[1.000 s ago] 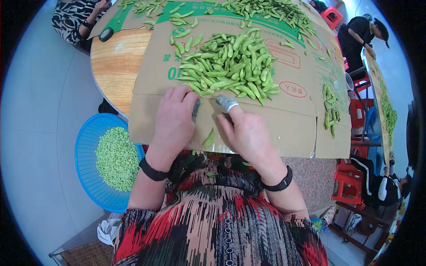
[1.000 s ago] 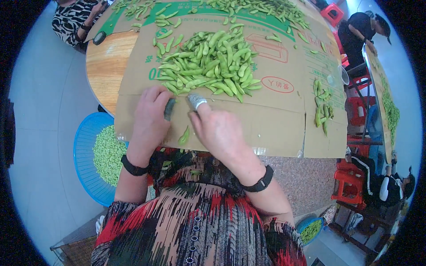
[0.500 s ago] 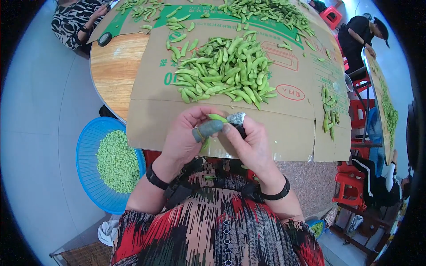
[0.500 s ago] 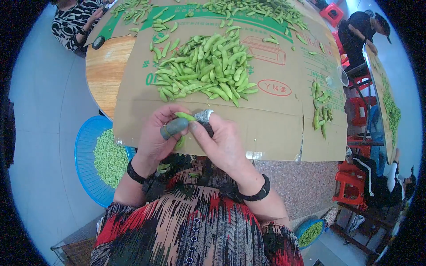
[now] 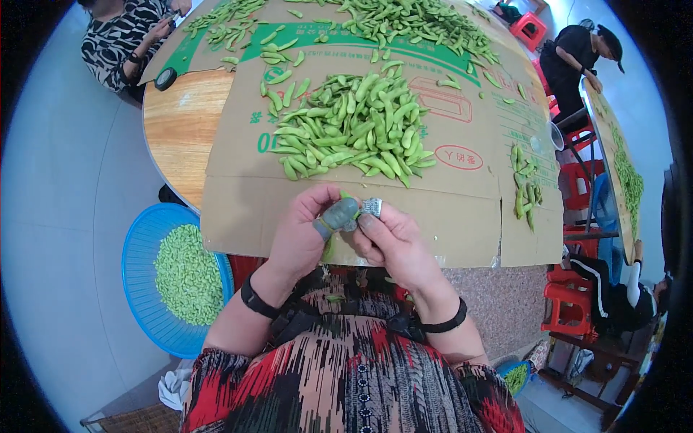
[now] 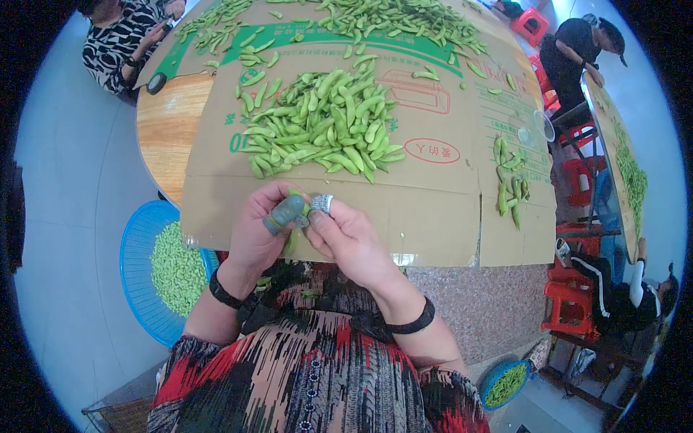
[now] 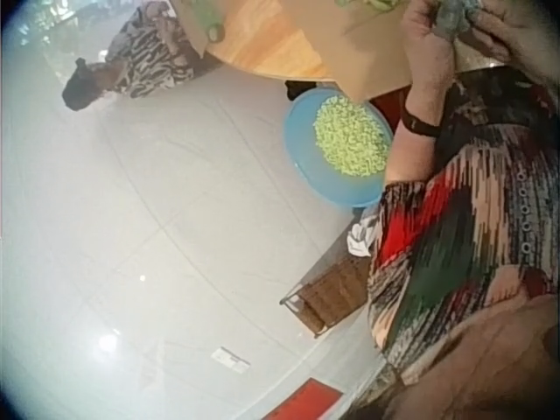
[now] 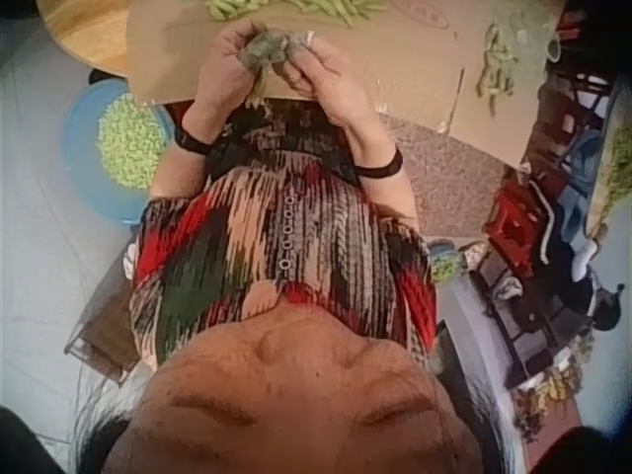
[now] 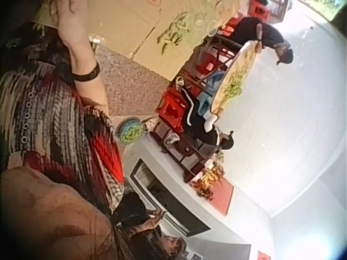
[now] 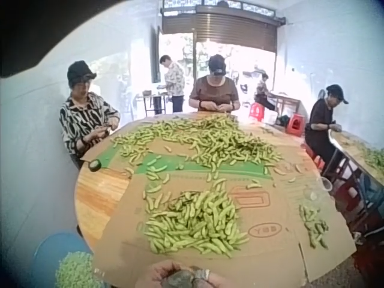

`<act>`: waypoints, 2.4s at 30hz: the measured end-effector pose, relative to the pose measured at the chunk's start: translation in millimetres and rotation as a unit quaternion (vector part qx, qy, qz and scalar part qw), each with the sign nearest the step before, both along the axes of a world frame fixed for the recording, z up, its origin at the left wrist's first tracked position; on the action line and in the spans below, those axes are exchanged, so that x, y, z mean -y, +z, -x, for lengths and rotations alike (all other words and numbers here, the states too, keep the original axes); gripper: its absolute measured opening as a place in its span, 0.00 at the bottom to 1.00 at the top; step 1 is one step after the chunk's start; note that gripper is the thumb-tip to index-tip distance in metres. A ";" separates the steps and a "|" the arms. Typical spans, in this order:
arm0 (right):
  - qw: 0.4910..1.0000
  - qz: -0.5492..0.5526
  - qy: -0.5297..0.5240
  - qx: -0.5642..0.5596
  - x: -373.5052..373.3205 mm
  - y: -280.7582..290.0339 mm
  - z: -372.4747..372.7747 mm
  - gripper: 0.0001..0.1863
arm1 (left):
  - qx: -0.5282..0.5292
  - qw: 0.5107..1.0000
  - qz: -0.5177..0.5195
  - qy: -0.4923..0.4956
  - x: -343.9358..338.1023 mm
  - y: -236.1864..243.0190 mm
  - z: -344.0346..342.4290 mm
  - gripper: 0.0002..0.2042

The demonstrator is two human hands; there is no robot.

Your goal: Shelling edamame pods by hand using finger guards and placing the seeds into a basket.

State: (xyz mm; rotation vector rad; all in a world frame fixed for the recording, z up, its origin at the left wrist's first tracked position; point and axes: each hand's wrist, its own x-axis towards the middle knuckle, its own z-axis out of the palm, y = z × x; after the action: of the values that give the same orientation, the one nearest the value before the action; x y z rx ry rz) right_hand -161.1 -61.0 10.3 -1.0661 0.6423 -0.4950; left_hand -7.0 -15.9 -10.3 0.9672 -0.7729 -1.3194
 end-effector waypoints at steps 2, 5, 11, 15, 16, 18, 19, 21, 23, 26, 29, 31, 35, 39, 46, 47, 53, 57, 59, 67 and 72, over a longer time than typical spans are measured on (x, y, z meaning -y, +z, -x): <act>0.991 -0.122 -0.004 0.054 -0.5 2.2 2.2 0.11 | -0.086 0.996 0.004 -0.009 0.3 -5.4 -2.6 0.04; 0.940 -0.303 0.031 0.154 -0.8 3.3 6.8 0.11 | -0.183 0.977 0.031 -0.108 0.7 -9.6 -10.0 0.06; 0.994 0.089 -0.028 -0.063 -0.3 0.7 1.5 0.08 | 0.069 0.996 0.048 -0.018 -1.7 2.2 -1.1 0.12; 0.972 -0.218 -0.041 0.078 9.1 1.1 8.7 0.10 | 0.240 0.968 0.066 0.041 -4.0 15.8 1.1 0.15; 0.996 -0.089 -0.013 0.023 11.3 -3.9 12.0 0.10 | 0.285 0.955 0.081 0.036 -4.0 15.7 0.7 0.17; 0.955 0.238 -0.100 -0.149 15.8 -0.3 12.1 0.11 | 0.327 0.942 0.078 0.010 -2.3 16.1 -3.7 0.18; 0.847 0.418 -0.206 -0.257 21.2 7.2 10.3 0.11 | 0.369 0.926 0.076 -0.014 -1.7 16.2 -6.0 0.19; 0.747 0.466 -0.211 -0.425 39.5 10.9 11.7 0.12 | 0.380 0.920 0.073 -0.060 -7.3 16.2 -8.2 0.20; 0.701 0.486 -0.196 -0.483 55.1 -3.1 12.6 0.12 | 0.386 0.912 0.076 -0.114 -8.9 21.4 -2.6 0.20; 0.686 0.499 -0.192 -0.494 54.4 -5.4 14.5 0.11 | 0.441 0.859 0.126 -0.225 -7.5 30.1 2.2 0.22; 0.668 0.524 -0.186 -0.493 53.9 -12.6 13.5 0.10 | 0.412 0.886 0.105 -0.186 -8.7 29.7 8.2 0.18; 0.661 0.544 -0.172 -0.487 52.0 -14.1 13.3 0.10 | 0.355 0.900 0.124 -0.219 -9.5 31.4 7.6 0.17; 0.670 0.555 -0.180 -0.458 51.2 -11.8 16.1 0.06 | 0.302 0.924 0.108 -0.209 -6.4 18.3 0.4 0.14; 0.979 0.092 -0.164 -0.076 36.7 6.2 29.2 0.06 | 0.017 0.995 0.008 -0.101 1.4 13.6 4.8 0.17; 0.993 -0.102 0.016 0.058 9.1 9.0 22.3 0.07 | -0.174 0.981 0.039 -0.080 8.3 -1.4 8.0 0.10; 0.997 -0.061 0.009 0.041 6.6 9.6 20.2 0.08 | -0.173 0.981 0.038 -0.077 7.6 -2.3 7.0 0.10; 0.999 0.011 0.033 -0.016 4.6 11.6 19.2 0.10 | -0.048 0.997 0.046 0.028 7.5 -6.1 7.3 0.08; 0.991 0.111 0.013 -0.080 -1.1 9.3 13.5 0.10 | 0.007 0.999 0.045 0.020 6.8 -2.5 9.3 0.05; 0.997 0.058 -0.002 -0.042 -3.2 10.8 11.4 0.10 | -0.009 0.999 0.042 -0.012 6.5 -4.0 7.5 0.05; 0.999 -0.024 -0.016 -0.025 -1.2 5.7 13.7 0.09 | -0.015 0.997 0.040 -0.070 8.9 -10.3 4.9 0.06; 0.960 0.197 -0.064 -0.190 1.0 3.4 10.2 0.08 | 0.135 0.990 0.020 -0.023 11.1 -6.9 5.9 0.11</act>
State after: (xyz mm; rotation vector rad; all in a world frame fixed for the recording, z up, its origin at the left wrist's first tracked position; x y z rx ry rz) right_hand -171.3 -62.0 13.6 -1.5232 0.9816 -0.5482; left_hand -12.8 -27.0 -17.2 1.1157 -1.0299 -1.2215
